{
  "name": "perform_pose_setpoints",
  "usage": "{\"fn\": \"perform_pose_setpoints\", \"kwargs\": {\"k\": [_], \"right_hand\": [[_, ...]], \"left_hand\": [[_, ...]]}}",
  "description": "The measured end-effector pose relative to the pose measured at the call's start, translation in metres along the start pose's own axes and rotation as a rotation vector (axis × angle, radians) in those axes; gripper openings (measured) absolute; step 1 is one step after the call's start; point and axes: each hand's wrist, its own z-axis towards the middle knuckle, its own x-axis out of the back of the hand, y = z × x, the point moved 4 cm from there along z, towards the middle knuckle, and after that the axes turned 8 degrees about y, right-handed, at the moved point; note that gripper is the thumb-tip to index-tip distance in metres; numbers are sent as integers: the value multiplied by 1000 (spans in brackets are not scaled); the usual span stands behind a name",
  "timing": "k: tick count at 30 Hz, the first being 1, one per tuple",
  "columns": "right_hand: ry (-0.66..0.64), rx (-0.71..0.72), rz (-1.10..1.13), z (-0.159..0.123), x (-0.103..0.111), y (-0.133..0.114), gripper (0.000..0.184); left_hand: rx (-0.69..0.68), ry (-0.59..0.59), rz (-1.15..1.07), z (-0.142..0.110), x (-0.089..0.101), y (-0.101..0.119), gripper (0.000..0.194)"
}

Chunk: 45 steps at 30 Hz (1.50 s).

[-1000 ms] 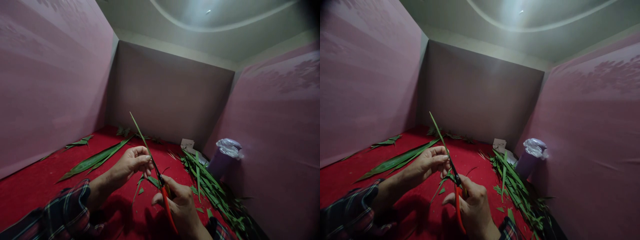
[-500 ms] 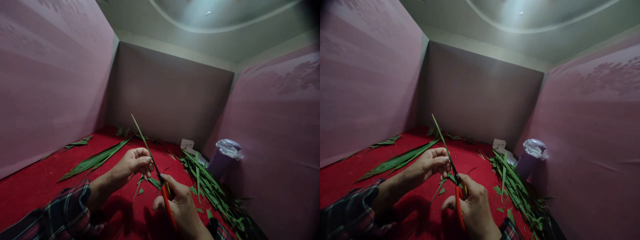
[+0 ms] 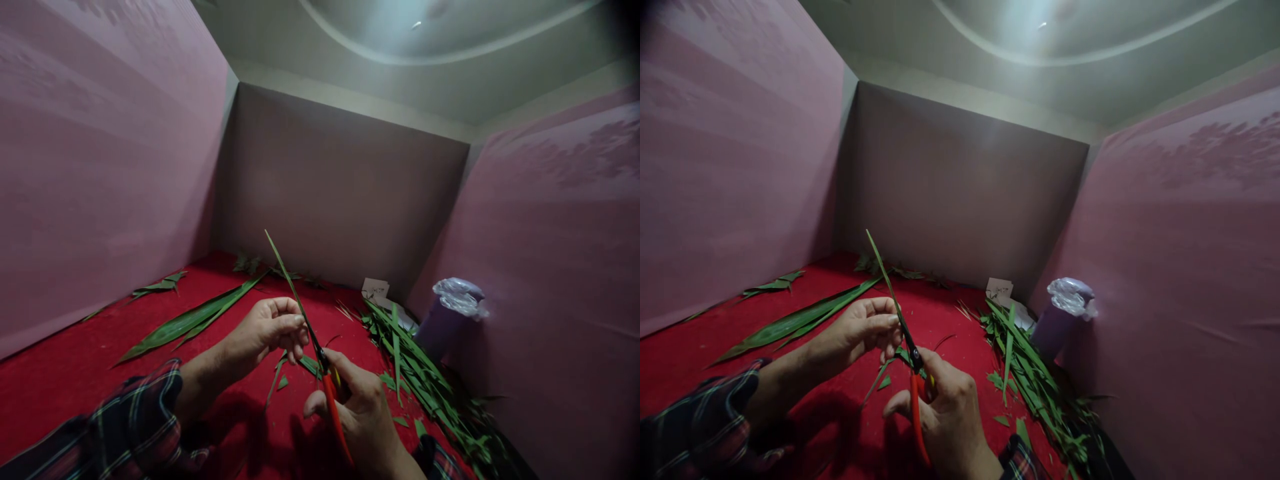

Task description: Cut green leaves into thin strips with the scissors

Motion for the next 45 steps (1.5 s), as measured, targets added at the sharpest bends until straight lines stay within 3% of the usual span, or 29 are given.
{"fn": "perform_pose_setpoints", "kwargs": {"k": [13,24,36,45], "right_hand": [[48,42,-54,1,2,-1,31],[-3,18,47,-1,0,0,32],[26,62,49,1,0,0,39],[5,21,26,3,1,-5,23]], "left_hand": [[-2,33,24,-1,-1,2,17],[6,17,14,-1,0,0,14],[16,40,19,-2,-1,1,15],[34,52,14,1,1,0,17]]}}
